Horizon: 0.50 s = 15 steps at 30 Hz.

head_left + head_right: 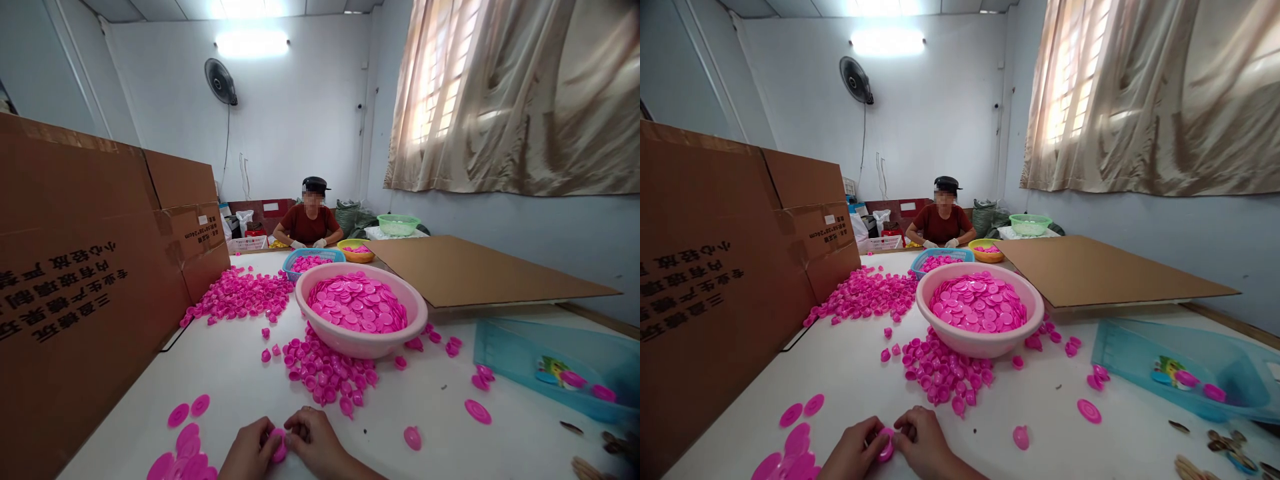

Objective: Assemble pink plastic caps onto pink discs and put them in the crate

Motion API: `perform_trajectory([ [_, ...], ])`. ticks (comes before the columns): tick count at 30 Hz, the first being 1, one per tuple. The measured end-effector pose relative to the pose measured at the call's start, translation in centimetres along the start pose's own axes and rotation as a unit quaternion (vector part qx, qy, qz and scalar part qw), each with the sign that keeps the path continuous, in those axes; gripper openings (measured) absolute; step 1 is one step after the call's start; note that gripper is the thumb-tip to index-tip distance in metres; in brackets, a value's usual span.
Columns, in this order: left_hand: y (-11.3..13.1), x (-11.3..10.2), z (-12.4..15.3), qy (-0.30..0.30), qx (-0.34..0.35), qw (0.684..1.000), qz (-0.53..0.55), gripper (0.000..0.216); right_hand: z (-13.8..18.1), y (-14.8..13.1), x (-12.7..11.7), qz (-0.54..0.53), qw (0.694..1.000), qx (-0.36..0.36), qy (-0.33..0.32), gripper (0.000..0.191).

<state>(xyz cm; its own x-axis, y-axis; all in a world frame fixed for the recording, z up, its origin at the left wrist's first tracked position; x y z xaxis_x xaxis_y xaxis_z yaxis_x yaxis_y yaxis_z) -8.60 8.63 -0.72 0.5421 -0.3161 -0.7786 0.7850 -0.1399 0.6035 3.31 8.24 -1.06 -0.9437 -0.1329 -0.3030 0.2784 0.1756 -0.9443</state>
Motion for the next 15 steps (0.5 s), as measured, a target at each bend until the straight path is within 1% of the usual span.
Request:
perform_trajectory([
  [8, -0.06, -0.31, 0.19, 0.004, -0.02, 1.0, 0.018, 0.028, 0.02, 0.04, -0.03, -0.002, 1.0, -0.001, 0.003, 0.017],
  [15, 0.28, -0.49, 0.44, -0.001, -0.021, 0.999, 0.025, 0.028, 0.04, 0.15, 0.03, -0.002, 1.0, -0.006, 0.001, 0.017],
])
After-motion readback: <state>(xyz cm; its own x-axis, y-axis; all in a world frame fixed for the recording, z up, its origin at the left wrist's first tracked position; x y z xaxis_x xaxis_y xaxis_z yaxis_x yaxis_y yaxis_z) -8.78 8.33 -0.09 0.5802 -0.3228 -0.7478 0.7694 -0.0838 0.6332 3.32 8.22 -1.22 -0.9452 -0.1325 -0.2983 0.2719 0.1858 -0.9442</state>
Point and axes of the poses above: each hand's wrist, its own z-axis away from the middle knuckle, its own x-axis out of the palm, y = z × x, the point moved 9 cm from there along -z, towards the middle knuckle, and after that the axes turned 7 degrees about -z, right-handed, at the moved point
